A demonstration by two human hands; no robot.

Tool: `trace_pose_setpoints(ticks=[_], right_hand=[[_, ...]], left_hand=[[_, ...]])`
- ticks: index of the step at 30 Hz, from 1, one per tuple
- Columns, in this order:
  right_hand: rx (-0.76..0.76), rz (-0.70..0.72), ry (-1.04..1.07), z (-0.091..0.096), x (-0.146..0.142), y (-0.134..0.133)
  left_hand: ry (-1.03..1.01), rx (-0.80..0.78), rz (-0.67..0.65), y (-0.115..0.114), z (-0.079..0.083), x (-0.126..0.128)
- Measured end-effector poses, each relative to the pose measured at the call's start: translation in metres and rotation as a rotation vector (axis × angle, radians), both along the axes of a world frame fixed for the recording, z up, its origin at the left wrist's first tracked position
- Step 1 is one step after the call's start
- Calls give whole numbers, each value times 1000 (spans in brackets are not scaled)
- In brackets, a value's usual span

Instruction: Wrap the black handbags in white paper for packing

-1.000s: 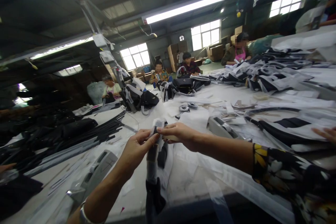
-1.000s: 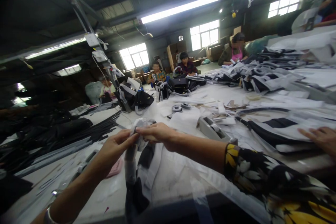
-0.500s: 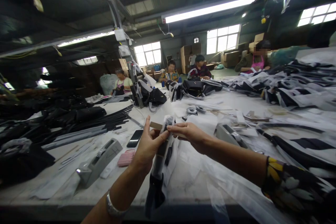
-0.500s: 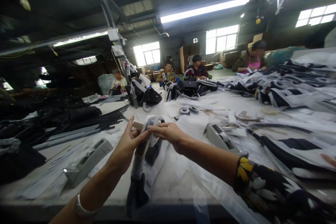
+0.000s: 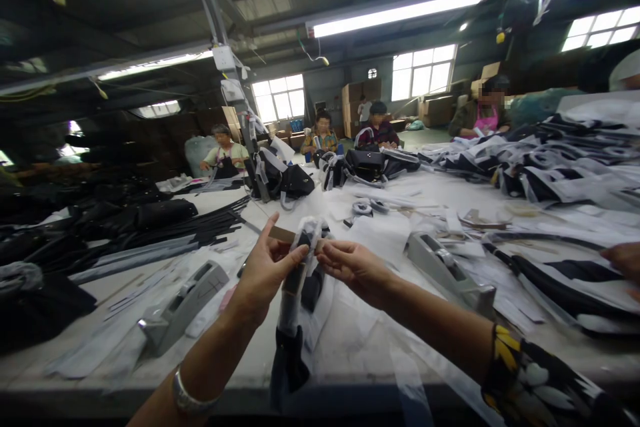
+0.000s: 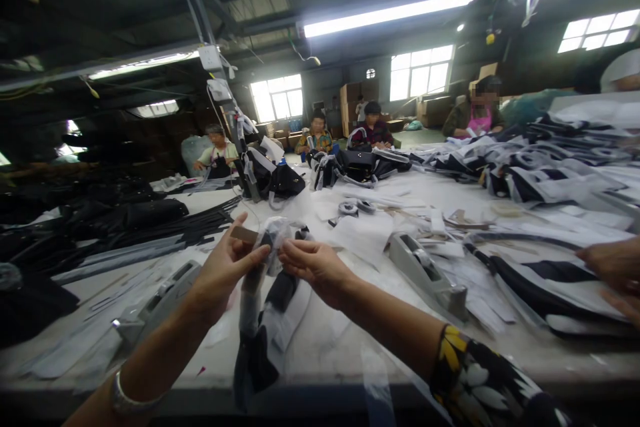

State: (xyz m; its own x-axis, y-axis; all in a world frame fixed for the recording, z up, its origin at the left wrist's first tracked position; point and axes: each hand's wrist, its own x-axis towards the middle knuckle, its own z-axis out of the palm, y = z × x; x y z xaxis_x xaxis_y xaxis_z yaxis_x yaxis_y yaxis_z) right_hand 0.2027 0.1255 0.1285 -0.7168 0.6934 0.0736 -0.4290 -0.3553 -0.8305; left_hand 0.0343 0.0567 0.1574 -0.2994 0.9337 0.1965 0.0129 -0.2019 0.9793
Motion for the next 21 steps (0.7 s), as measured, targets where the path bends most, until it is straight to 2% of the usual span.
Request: trace_pose_setpoints(ticks=[4,11,18,21], right_hand=[[120,-109,11,-1,-15,-8],[116,-230,-84,-4,-27,-5],[184,-316,-25,-2,-29,-12],[199,-342,12,-3,-32,-16]], left_hand=[[79,25,-8,-2,1,3],[472,102,195,-10,2,8],[270,94,117,-18,7,11],[326,89,139,-15,10,9]])
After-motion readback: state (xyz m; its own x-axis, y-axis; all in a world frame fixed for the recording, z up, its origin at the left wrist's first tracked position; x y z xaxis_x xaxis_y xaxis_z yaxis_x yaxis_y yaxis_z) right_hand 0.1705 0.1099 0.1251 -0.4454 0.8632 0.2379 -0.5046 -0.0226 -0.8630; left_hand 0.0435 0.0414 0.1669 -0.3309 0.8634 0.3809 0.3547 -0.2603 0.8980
